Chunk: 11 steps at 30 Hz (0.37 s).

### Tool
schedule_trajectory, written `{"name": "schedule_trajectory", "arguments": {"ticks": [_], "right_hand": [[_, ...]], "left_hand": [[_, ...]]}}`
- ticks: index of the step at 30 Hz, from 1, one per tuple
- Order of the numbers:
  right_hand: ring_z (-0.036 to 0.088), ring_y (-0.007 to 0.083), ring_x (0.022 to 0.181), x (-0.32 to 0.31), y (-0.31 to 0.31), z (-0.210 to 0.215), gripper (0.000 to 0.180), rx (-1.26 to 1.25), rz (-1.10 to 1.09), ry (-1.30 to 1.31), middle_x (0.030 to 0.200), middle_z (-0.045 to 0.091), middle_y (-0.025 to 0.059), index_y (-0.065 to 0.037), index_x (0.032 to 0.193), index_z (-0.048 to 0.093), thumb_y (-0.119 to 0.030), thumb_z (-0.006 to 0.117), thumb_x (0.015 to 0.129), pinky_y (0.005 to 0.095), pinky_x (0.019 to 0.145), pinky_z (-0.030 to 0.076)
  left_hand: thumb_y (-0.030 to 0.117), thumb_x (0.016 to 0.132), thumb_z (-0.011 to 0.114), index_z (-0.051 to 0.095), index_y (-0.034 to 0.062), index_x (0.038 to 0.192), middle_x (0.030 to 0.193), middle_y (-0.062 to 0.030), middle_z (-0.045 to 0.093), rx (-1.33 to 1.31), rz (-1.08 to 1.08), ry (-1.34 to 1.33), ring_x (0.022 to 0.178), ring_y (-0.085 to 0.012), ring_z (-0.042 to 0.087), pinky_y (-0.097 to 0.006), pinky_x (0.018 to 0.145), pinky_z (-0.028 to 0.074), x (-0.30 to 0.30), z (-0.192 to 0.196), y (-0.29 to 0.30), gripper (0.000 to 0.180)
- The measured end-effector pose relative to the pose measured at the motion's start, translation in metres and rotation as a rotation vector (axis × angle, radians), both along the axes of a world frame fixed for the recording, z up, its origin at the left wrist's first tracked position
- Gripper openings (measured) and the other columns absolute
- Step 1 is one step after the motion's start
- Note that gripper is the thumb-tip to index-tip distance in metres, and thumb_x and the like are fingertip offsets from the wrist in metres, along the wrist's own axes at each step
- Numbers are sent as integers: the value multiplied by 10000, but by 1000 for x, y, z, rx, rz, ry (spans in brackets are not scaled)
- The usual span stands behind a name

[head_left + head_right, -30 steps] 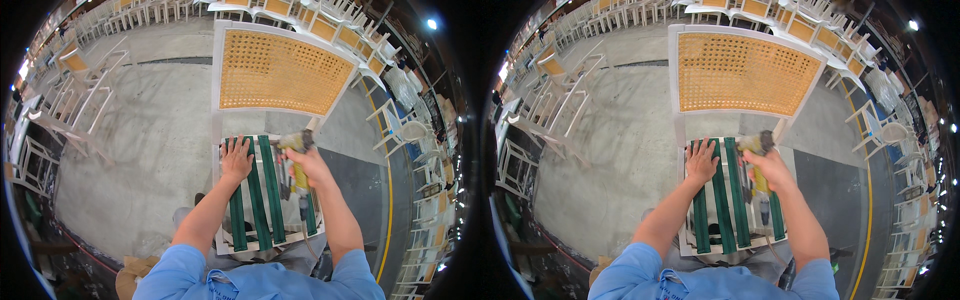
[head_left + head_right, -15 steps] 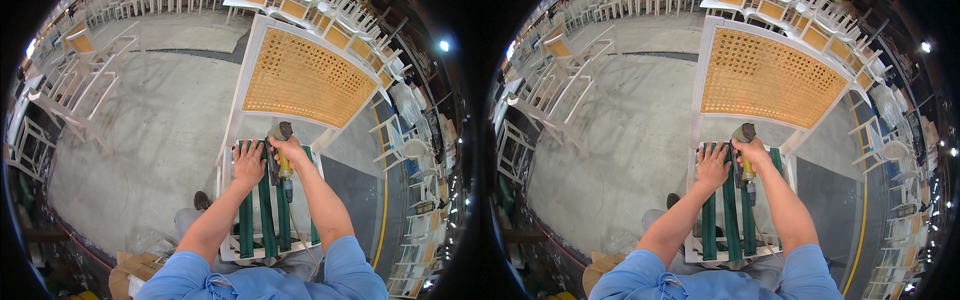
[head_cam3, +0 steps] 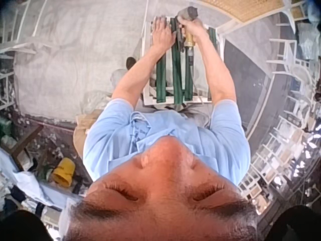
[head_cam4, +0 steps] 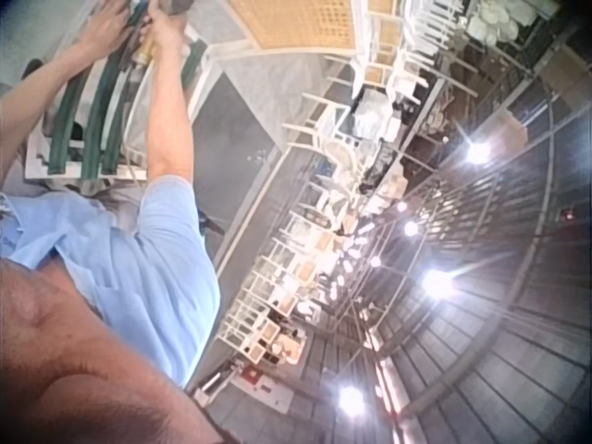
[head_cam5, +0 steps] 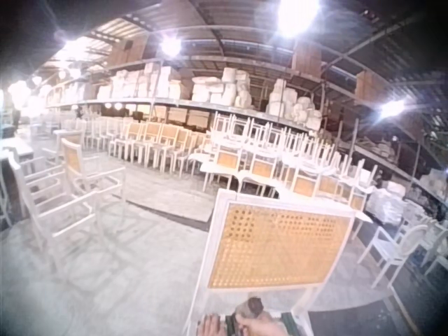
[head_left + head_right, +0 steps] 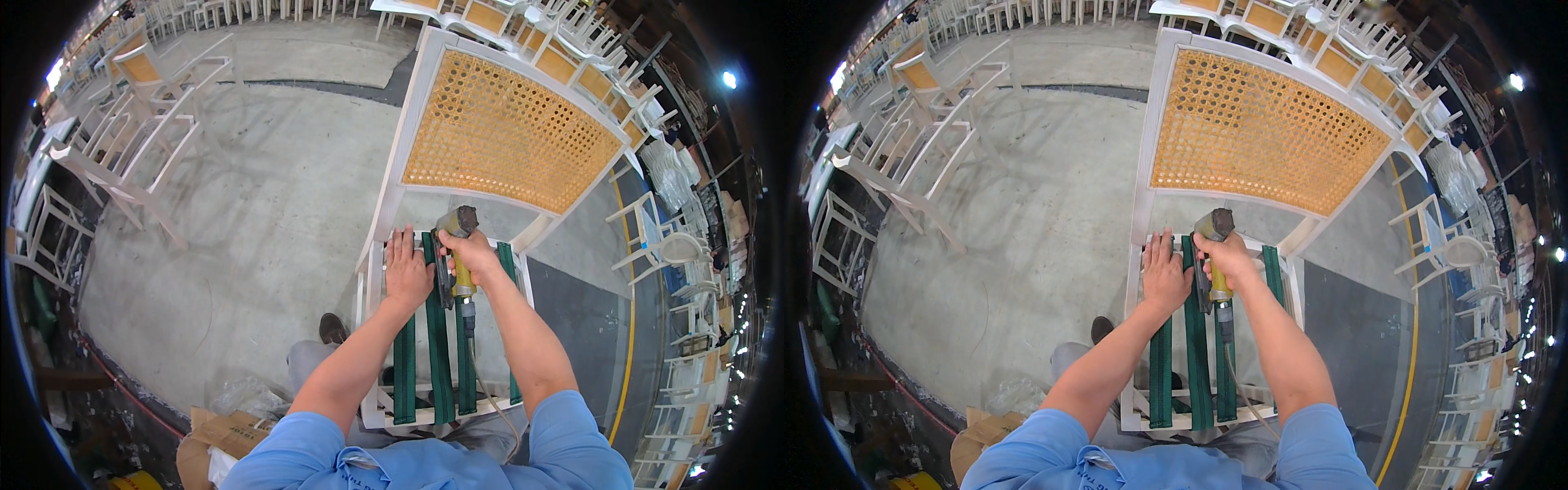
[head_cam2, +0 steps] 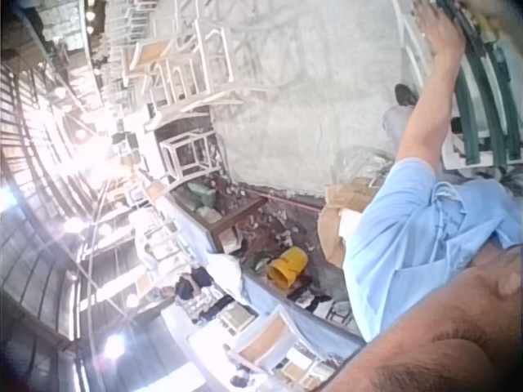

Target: The person removes a protective plastic sheet from a white chair frame and places it aside. They then attach green webbing straps to the seat frame using a pneumatic staple gun, securing each strap in place.

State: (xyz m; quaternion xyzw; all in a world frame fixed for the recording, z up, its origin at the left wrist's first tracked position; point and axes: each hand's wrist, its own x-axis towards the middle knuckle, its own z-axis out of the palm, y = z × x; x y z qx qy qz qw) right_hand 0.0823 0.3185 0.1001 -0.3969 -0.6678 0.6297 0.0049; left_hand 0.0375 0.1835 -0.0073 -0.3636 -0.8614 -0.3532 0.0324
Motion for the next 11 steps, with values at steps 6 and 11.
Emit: {"name": "schedule_trajectory", "arguments": {"ticks": [6,11], "right_hand": [[537,127,523,-3,-3,0,211,18,30,28,755,629,19,-85,937,649,-270,748,967,305,459,447],[539,134,527,-7,-5,-7,197,-7,53,-10,771,631,18,-89,984,665,-267,747,966,308,463,452]], "left_hand": [[202,856,750,742,-39,1001,1684,-235,255,-61,-19,-21,1570,-440,197,-555,1280,171,-2,-4,2,282],[179,819,780,753,-33,1004,1671,-225,288,-54,-12,-16,1565,-445,208,-580,1270,172,-2,-10,5,283]]}}
